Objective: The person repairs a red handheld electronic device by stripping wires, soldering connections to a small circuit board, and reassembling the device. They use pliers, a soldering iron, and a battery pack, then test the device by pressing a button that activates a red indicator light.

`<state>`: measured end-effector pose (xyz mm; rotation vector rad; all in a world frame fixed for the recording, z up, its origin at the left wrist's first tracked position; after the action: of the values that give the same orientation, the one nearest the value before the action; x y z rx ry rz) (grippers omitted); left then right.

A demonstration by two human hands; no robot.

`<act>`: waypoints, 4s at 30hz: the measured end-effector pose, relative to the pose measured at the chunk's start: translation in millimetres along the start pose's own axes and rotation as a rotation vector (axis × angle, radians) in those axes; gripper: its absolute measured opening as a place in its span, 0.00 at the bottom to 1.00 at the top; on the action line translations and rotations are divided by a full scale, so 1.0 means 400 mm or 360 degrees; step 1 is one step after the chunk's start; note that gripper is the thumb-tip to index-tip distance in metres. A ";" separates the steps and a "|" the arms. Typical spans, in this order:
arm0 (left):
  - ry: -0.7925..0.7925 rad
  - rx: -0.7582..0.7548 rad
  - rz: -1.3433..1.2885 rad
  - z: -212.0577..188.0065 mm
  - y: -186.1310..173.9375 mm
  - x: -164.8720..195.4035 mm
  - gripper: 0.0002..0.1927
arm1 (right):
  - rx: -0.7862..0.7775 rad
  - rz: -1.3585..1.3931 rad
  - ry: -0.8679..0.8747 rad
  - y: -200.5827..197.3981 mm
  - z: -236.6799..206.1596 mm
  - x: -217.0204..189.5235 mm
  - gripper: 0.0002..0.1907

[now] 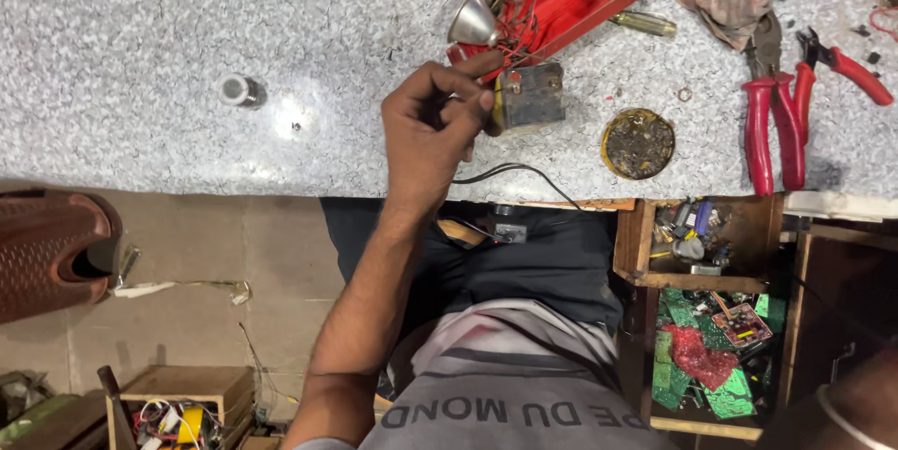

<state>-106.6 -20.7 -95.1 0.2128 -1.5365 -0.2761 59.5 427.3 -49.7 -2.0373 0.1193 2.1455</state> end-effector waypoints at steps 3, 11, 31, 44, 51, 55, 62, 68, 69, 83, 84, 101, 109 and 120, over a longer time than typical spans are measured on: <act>-0.0082 -0.0006 0.0029 0.000 0.009 -0.009 0.05 | -0.0144 0.0858 -0.0065 0.070 -0.001 0.002 0.14; -0.0015 0.0004 0.0148 0.005 0.036 0.004 0.06 | -0.0602 0.1553 -0.0064 0.150 0.085 0.019 0.17; 0.0041 -0.0089 0.0019 0.010 0.024 -0.006 0.06 | -0.0667 -0.0594 -0.0540 0.311 0.198 -0.142 0.18; 0.0071 -0.0029 0.0130 0.013 0.001 -0.011 0.04 | -0.1092 -0.1026 -0.0775 0.503 0.196 -0.280 0.13; 0.0089 -0.0065 0.0130 0.012 0.004 -0.009 0.04 | -0.1155 -0.1038 -0.0761 0.511 0.206 -0.259 0.13; 0.0108 -0.0085 0.0153 0.012 0.005 -0.004 0.04 | -0.1162 -0.0991 -0.0703 0.509 0.212 -0.240 0.11; 0.0086 -0.0067 0.0206 0.016 0.005 -0.006 0.05 | -0.1218 -0.0999 -0.0728 0.539 0.211 -0.257 0.11; 0.0081 -0.0050 0.0174 0.016 0.004 -0.010 0.05 | -0.1442 -0.1130 -0.0788 0.518 0.207 -0.254 0.13; 0.0077 -0.0046 0.0172 0.016 0.003 -0.011 0.05 | -0.1429 -0.1131 -0.0820 0.495 0.204 -0.239 0.13; 0.0089 -0.0035 0.0169 0.014 0.007 -0.004 0.05 | -0.1250 -0.1025 -0.0759 0.406 0.217 -0.176 0.12; 0.0086 -0.0039 0.0168 0.015 0.008 -0.003 0.05 | -0.1231 -0.1056 -0.0741 0.413 0.219 -0.198 0.11; 0.0122 -0.0098 0.0216 0.022 0.011 0.002 0.05 | -0.0120 -0.0407 -0.0073 0.083 0.126 -0.047 0.19; 0.0924 0.0777 0.1603 -0.037 -0.258 0.200 0.19 | -0.0063 0.0370 -0.0075 0.103 0.128 0.064 0.15; 0.0681 0.0890 0.2324 -0.060 -0.390 0.202 0.07 | 0.0028 0.0637 -0.0126 0.110 0.155 0.079 0.14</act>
<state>-88.2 -194.8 -66.9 -0.4163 -0.9783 1.2728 -10.7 397.8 -80.4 -2.0538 0.5773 2.4344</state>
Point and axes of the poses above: each hand's wrist, its own z-axis towards the middle knuckle, its own y-axis out of the palm, x = y × z, the point moved 9 cm from there along z, towards the middle knuckle, and after that the axes turned 6 degrees about z, right-handed, at the moved point
